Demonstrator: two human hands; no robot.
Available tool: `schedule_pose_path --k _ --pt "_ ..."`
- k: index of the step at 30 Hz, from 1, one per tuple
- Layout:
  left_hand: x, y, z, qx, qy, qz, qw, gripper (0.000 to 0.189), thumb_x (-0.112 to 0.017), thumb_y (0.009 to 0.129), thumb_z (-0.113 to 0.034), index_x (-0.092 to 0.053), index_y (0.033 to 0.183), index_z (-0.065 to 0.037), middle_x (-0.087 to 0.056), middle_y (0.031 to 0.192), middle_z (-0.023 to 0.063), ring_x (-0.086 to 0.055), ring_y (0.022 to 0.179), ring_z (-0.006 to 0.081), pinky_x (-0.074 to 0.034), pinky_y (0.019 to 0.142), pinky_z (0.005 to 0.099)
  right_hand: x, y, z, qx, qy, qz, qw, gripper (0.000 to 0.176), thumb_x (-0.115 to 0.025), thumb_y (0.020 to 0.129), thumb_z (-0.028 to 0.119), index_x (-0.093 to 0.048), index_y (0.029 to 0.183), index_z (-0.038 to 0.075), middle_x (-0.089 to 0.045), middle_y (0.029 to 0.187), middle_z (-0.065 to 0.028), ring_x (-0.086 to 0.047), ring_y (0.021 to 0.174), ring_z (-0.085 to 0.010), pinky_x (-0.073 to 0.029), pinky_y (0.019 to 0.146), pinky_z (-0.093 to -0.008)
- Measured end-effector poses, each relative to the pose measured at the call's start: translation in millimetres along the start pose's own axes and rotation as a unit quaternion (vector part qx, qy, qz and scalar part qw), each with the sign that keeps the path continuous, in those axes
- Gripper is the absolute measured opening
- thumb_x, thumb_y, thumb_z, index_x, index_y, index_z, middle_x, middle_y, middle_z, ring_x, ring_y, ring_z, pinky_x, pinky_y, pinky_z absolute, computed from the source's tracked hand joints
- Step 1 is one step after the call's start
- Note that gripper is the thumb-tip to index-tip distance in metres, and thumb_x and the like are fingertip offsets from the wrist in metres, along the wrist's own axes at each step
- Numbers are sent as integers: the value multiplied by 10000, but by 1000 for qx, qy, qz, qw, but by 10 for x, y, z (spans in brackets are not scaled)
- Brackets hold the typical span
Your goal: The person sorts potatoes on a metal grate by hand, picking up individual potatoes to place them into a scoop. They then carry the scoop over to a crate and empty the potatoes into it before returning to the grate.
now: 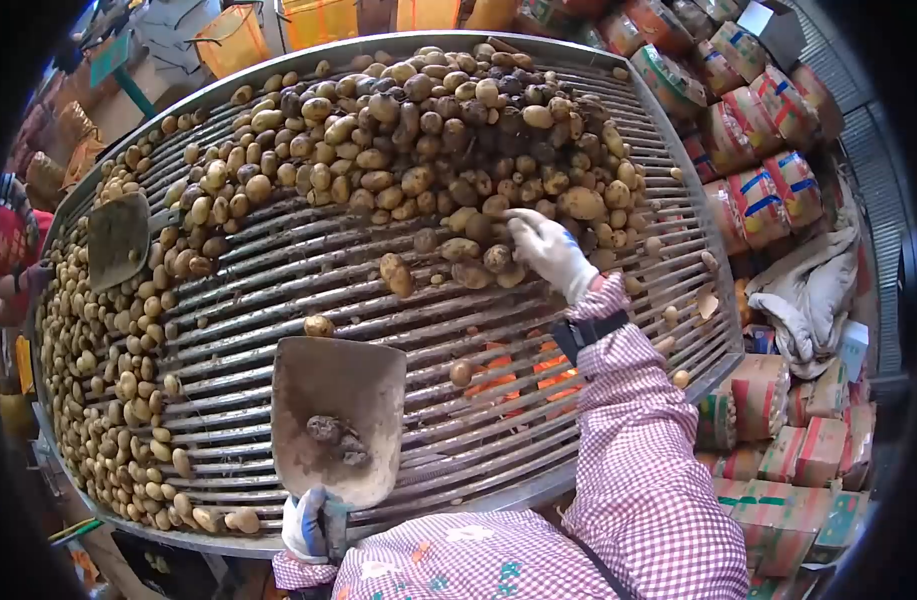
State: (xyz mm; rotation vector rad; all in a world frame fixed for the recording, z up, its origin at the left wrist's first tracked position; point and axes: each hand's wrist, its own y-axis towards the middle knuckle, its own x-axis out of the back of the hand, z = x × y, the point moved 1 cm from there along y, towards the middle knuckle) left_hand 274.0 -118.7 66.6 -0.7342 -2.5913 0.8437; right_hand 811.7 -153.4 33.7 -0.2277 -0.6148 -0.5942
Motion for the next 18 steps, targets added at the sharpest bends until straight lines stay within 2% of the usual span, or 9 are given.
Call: schedule_pose_path --k 3,7,8,9,11,14,15,16,18 --pt "76 13 228 8 -50 -8 999 216 -530 1045 -185 -641 1020 -2 -650 923 87 -619 799 162 -516 744 315 152 -172 -177 -35 120 -54 991 334 -572 1033 207 -626 1279 -12 -715 1066 -106 -640 963 -132 -516 878 -276" --pt "63 -36 224 -87 55 -24 994 209 -521 1060 -184 -614 1066 3 -629 914 79 -613 804 152 -521 734 311 67 -247 -181 -49 -35 1 998 409 -571 1013 263 -610 1305 -19 -696 1227 -206 -663 1147 -297 -506 976 -360" --pt "86 -11 288 -68 -1 -4 998 195 -544 1048 -182 -607 1086 -2 -633 914 79 -613 799 156 -521 722 313 1 -256 -117 -31 -125 -14 992 465 -546 998 316 -602 1326 -9 -658 1298 -230 -617 1228 -368 -483 1026 -399" --pt "94 -19 291 -59 -29 6 998 191 -556 1042 -181 -603 1096 -5 -635 915 79 -613 797 158 -522 716 314 -34 -249 -55 -51 -162 49 984 476 -511 984 333 -609 1336 28 -655 1302 -219 -616 1218 -368 -477 1040 -398" --pt "93 -71 226 -20 -97 12 995 175 -579 1028 -156 -598 1126 -14 -637 912 79 -616 795 165 -522 701 317 -245 -291 -14 -43 -170 56 983 459 -500 969 329 -625 1322 65 -659 1299 -206 -622 1203 -363 -485 1022 -396" --pt "198 -80 362 29 -157 -8 987 184 -596 1013 -120 -597 1172 -26 -636 904 81 -623 799 177 -525 693 325 -373 -438 406 -92 -112 270 952 456 -514 957 335 -641 1315 82 -683 1252 -204 -656 1150 -350 -504 991 -395" --pt "245 -86 464 52 -176 -21 983 204 -602 1008 -108 -598 1196 -32 -635 900 85 -627 803 183 -527 693 330 -538 -498 199 3 -114 277 954 441 -540 949 329 -659 1283 67 -689 1238 -209 -671 1126 -331 -517 965 -402" --pt "201 -120 411 54 -178 -23 982 204 -602 1008 -108 -598 1196 -32 -635 900 85 -627 803 183 -527 693 330 -562 -523 245 31 -95 234 967 416 -563 944 310 -667 1260 59 -693 1219 -208 -674 1111 -329 -522 952 -401" --pt "147 -197 317 -17 -102 -58 993 256 -599 1001 -264 -600 1081 -21 -651 864 74 -619 761 163 -516 701 308 -518 -508 329 53 -81 113 989 367 -603 937 266 -682 1220 46 -698 1179 -205 -678 1077 -330 -528 935 -398"
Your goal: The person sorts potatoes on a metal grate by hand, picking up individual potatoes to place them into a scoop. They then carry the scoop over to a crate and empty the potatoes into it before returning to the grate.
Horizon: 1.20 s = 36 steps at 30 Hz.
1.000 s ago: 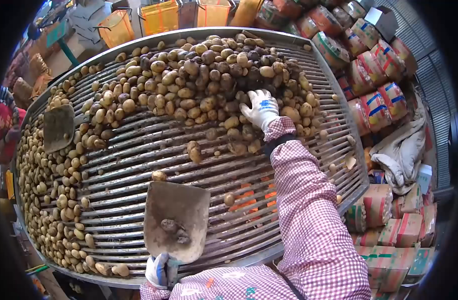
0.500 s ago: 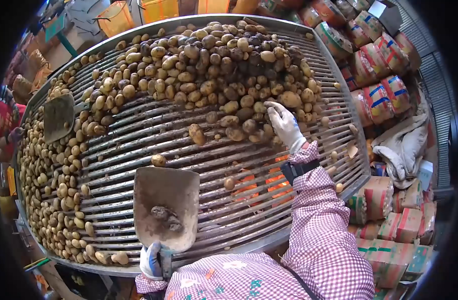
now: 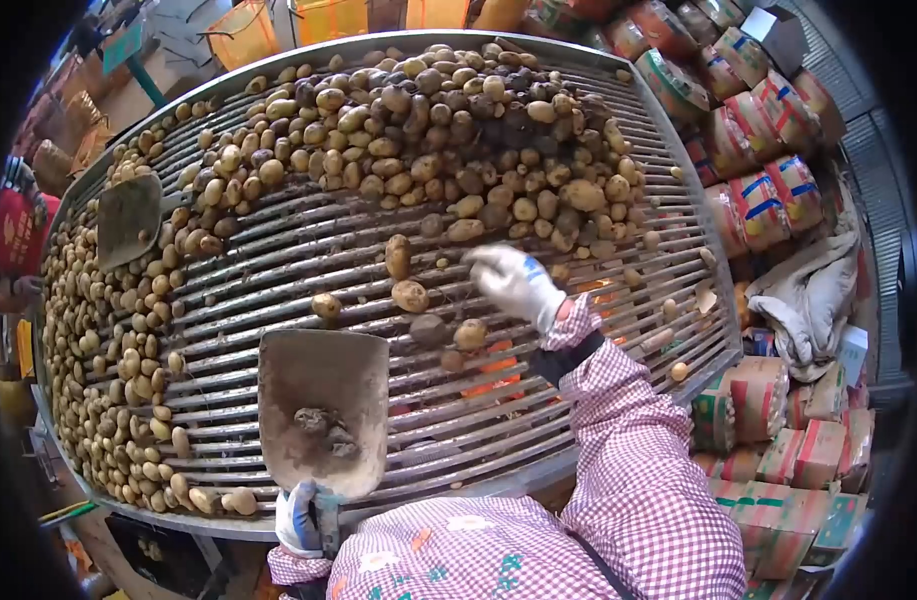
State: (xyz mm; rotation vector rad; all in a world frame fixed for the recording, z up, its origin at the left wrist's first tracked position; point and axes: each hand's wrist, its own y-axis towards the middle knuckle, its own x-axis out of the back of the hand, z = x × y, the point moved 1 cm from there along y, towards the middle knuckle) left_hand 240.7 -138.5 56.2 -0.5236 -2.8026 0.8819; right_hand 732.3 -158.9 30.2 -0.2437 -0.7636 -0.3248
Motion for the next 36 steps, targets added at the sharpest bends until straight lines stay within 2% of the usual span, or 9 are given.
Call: schedule_pose_path --k 4,13,15,17,23,26,27,29,36 --pt "153 -27 128 -47 47 50 997 234 -587 1014 -142 -589 1230 -53 -638 950 98 -628 794 189 -531 698 338 334 254 -182 8 -154 -205 966 291 -640 929 175 -678 1167 13 -679 1168 -199 -658 1076 -351 -524 952 -397" --pt "64 -44 26 80 -63 48 994 239 -570 1024 -135 -575 1237 -27 -626 910 91 -620 764 183 -524 679 328 84 639 -203 33 -472 -78 878 496 -676 813 163 -601 1302 131 -600 1223 -123 -576 1151 -335 -441 1011 -468" --pt "87 -111 55 -381 317 75 865 378 -609 987 -84 -531 1357 -58 -633 957 127 -636 785 232 -531 688 363 51 685 -177 -53 -493 -30 868 499 -746 794 228 -603 1265 145 -586 1271 -114 -566 1193 -300 -411 1031 -445" --pt "135 -100 205 -118 123 93 981 444 -646 956 -74 -515 1379 -46 -632 974 145 -641 785 253 -529 695 381 88 630 -54 -69 -485 -34 871 493 -764 792 289 -607 1235 140 -594 1246 -114 -570 1188 -302 -434 1002 -451" --pt "70 -14 189 36 -46 80 995 249 -609 1007 -188 -587 1201 -34 -633 979 114 -625 796 212 -525 695 371 86 273 -142 -119 -102 -169 973 536 -753 834 392 -627 1235 59 -634 1249 -181 -643 1087 -298 -513 920 -408" --pt "63 19 238 122 -87 82 985 234 -586 1028 -256 -600 1111 -38 -628 977 103 -613 793 189 -526 695 359 2 23 100 -146 546 -60 823 425 -596 1009 349 -625 1300 41 -699 1157 -42 -654 1001 -142 -544 834 -293" --pt "61 29 264 -80 90 99 988 230 -606 1014 -220 -593 1157 -41 -627 981 112 -620 793 202 -530 696 363 -49 -58 207 -145 630 -30 763 422 -568 1025 352 -623 1314 49 -702 1141 -29 -654 993 -138 -545 823 -298" --pt "14 2 195 -274 262 103 920 250 -626 1000 -184 -586 1204 -45 -626 984 120 -627 793 215 -534 697 367 -208 -101 278 -200 590 42 781 463 -538 1037 381 -606 1346 42 -692 1183 -47 -654 990 -146 -546 831 -311" --pt "-51 41 -68 138 -39 120 982 244 -611 1002 -212 -584 1152 -22 -637 898 79 -620 782 172 -526 711 318 -493 242 719 60 18 80 995 557 -669 942 432 -595 1289 2 -614 1252 -237 -620 1163 -374 -493 1004 -445"
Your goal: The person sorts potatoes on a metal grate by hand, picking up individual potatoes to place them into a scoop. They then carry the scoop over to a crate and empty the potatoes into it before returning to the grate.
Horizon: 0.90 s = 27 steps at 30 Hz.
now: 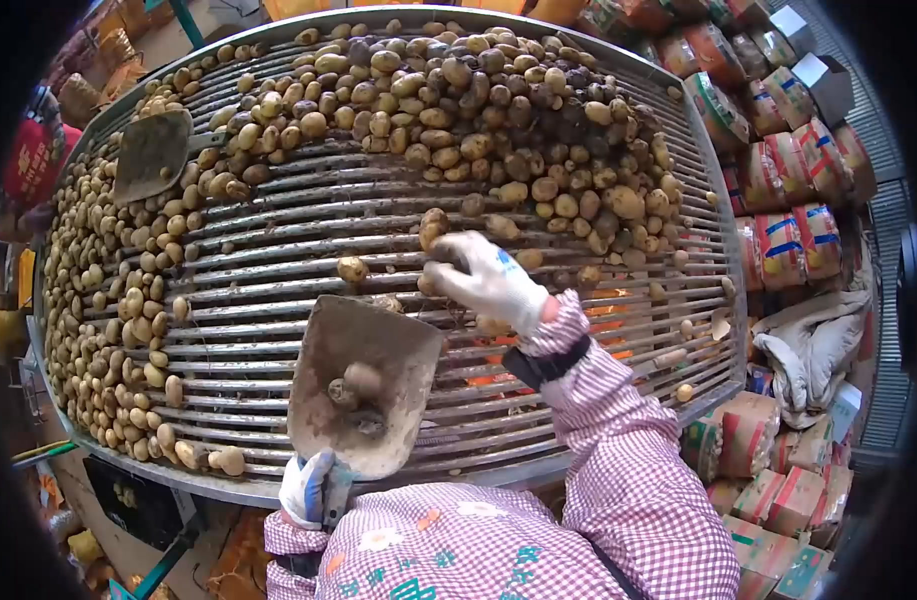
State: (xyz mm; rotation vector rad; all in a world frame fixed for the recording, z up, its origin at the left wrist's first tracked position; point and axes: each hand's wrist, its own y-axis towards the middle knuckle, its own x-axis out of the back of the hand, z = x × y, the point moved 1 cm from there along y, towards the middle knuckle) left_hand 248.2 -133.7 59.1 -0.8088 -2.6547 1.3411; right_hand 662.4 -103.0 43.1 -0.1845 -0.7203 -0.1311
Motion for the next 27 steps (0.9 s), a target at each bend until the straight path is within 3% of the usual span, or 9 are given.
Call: schedule_pose_path --k 4,5,11,15,19,21,23,24,27 --pt "-76 -70 1 -29 -49 -31 998 235 -553 1030 -253 -602 1035 -24 -633 856 59 -595 745 148 -507 697 296 -52 503 79 -149 -204 -5 968 646 -629 920 559 -535 1292 40 -619 1240 -230 -652 1136 -387 -530 941 -481" --pt "-28 -43 70 -83 67 -60 992 227 -542 1035 -232 -600 1050 -13 -638 874 65 -600 762 151 -508 702 305 -112 587 119 -174 -214 -2 961 673 -644 916 553 -519 1334 40 -603 1287 -208 -652 1163 -356 -534 951 -475" --pt "-55 -22 173 -102 8 -115 988 313 -652 963 -288 -638 1126 -21 -668 922 34 -616 810 143 -503 749 296 -337 664 96 -209 -283 22 936 644 -682 912 409 -456 1398 51 -560 1335 -176 -596 1232 -332 -519 989 -443" --pt "-45 -23 127 -70 44 -88 993 276 -625 978 -295 -637 1066 -34 -663 889 37 -608 774 142 -493 704 302 -345 209 164 -60 -57 -97 992 465 -699 847 314 -556 1199 45 -580 1202 -222 -602 1139 -389 -506 966 -481" --pt "2 -6 151 -137 136 -56 980 259 -617 982 -260 -619 1097 -29 -654 886 60 -605 756 170 -501 697 325 -199 -322 473 164 132 -31 977 517 -726 868 299 -589 1265 -2 -574 1292 -295 -569 1213 -428 -472 1048 -474" --pt "118 15 222 -166 179 -44 969 271 -616 983 -216 -602 1166 -16 -651 925 86 -616 783 197 -516 723 347 -10 -385 96 124 -13 -101 987 539 -714 882 305 -582 1298 -11 -577 1325 -273 -557 1244 -411 -463 1059 -482" --pt "165 28 242 -34 -3 -33 999 283 -628 975 -172 -594 1214 -24 -653 935 115 -627 781 242 -523 716 383 322 -558 -202 -49 -249 -166 953 496 -667 897 356 -600 1276 43 -558 1364 -229 -563 1202 -402 -449 1034 -543" --pt "113 -13 184 -108 91 -25 990 237 -614 988 -200 -612 1149 -26 -653 912 93 -618 761 207 -520 694 359 429 -661 -452 -168 -305 -146 926 534 -669 889 401 -586 1313 89 -477 1460 -226 -490 1309 -413 -390 1080 -599" --pt "39 -63 154 -86 45 -41 994 245 -599 1001 -267 -616 1065 -32 -651 886 70 -611 742 164 -510 677 313 670 -876 -925 -359 -294 -53 884 642 -687 893 446 -524 1435 143 -290 1617 -219 -322 1453 -473 -332 1165 -597"
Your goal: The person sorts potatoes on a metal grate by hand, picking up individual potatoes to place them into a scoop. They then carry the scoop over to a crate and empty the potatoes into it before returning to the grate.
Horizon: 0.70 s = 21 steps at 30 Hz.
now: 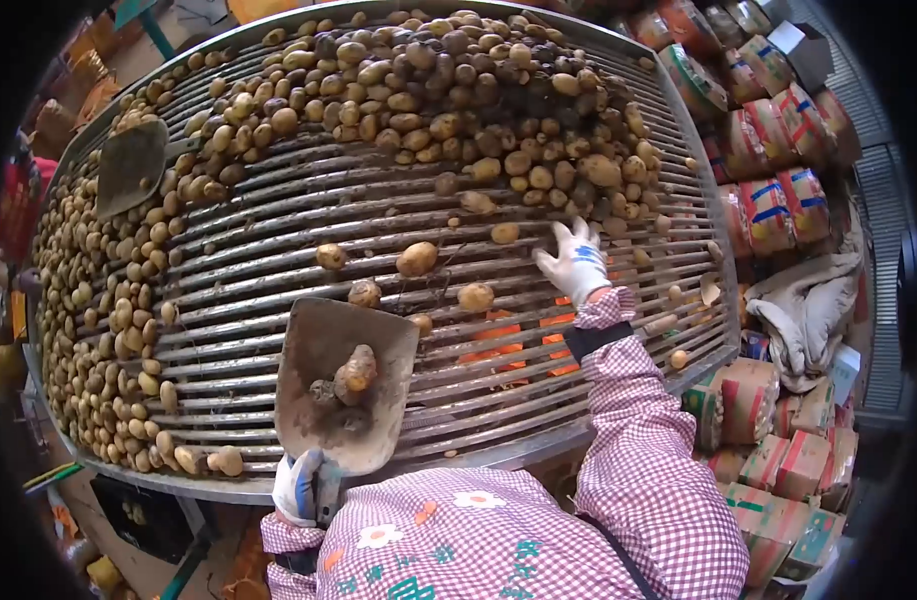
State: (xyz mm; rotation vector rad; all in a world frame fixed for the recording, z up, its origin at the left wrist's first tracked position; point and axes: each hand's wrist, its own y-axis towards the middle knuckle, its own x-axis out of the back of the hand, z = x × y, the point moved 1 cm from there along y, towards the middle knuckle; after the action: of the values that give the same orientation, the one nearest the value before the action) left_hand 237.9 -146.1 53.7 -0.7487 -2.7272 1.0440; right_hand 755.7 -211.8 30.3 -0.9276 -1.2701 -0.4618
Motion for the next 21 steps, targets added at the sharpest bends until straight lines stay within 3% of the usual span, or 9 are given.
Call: schedule_pose_path --k 4,7,10,13,15,16,19,21 --pt "-7 -6 -104 82 -91 15 992 272 -610 995 -290 -607 1062 -26 -654 874 66 -617 734 152 -509 666 296 -261 7 -138 40 35 -35 998 588 -744 855 380 -585 1361 125 -387 1541 -198 -419 1364 -470 -429 1112 -515" --pt "-15 -11 -145 59 -45 6 997 251 -589 998 -272 -611 1050 -27 -654 855 52 -607 731 141 -507 677 294 -242 -34 -70 72 64 -63 993 559 -758 838 337 -605 1328 117 -444 1475 -200 -473 1299 -465 -456 1082 -499" --pt "16 -38 -190 69 -28 25 997 295 -575 999 -267 -608 1120 0 -658 950 100 -631 790 201 -526 738 347 -303 -109 70 113 128 -78 982 501 -741 838 299 -623 1284 103 -483 1425 -221 -497 1268 -458 -463 1069 -488" --pt "49 -13 -85 -44 61 5 997 242 -650 959 -241 -620 1093 -42 -656 866 37 -582 719 111 -488 660 272 -421 -98 138 123 65 -131 982 451 -720 831 262 -644 1242 95 -497 1408 -233 -500 1269 -447 -460 1065 -490" --pt "36 -73 -162 50 -58 4 997 249 -645 965 -243 -624 1099 -35 -660 872 33 -592 746 111 -490 674 274 -416 -41 81 112 86 -111 984 466 -711 821 243 -643 1258 96 -489 1422 -249 -486 1290 -455 -450 1076 -500" --pt "49 -64 -100 51 -60 -2 997 241 -642 970 -245 -623 1093 -38 -648 852 21 -582 731 107 -481 662 267 -458 -14 62 118 104 -130 979 476 -724 812 261 -644 1250 94 -490 1409 -263 -498 1268 -461 -446 1075 -505" --pt "25 -64 -128 63 -135 26 989 224 -632 982 -242 -620 1087 -44 -624 815 -2 -560 701 102 -464 641 251 -290 -203 235 117 169 -118 971 434 -725 845 228 -641 1237 61 -516 1356 -245 -567 1210 -397 -496 1029 -454" --pt "81 -38 -33 59 -108 23 992 220 -623 988 -241 -621 1095 -48 -627 818 0 -558 705 100 -466 645 255 -159 -460 499 136 360 -84 919 372 -715 885 167 -639 1219 23 -542 1307 -212 -626 1135 -299 -546 958 -382"
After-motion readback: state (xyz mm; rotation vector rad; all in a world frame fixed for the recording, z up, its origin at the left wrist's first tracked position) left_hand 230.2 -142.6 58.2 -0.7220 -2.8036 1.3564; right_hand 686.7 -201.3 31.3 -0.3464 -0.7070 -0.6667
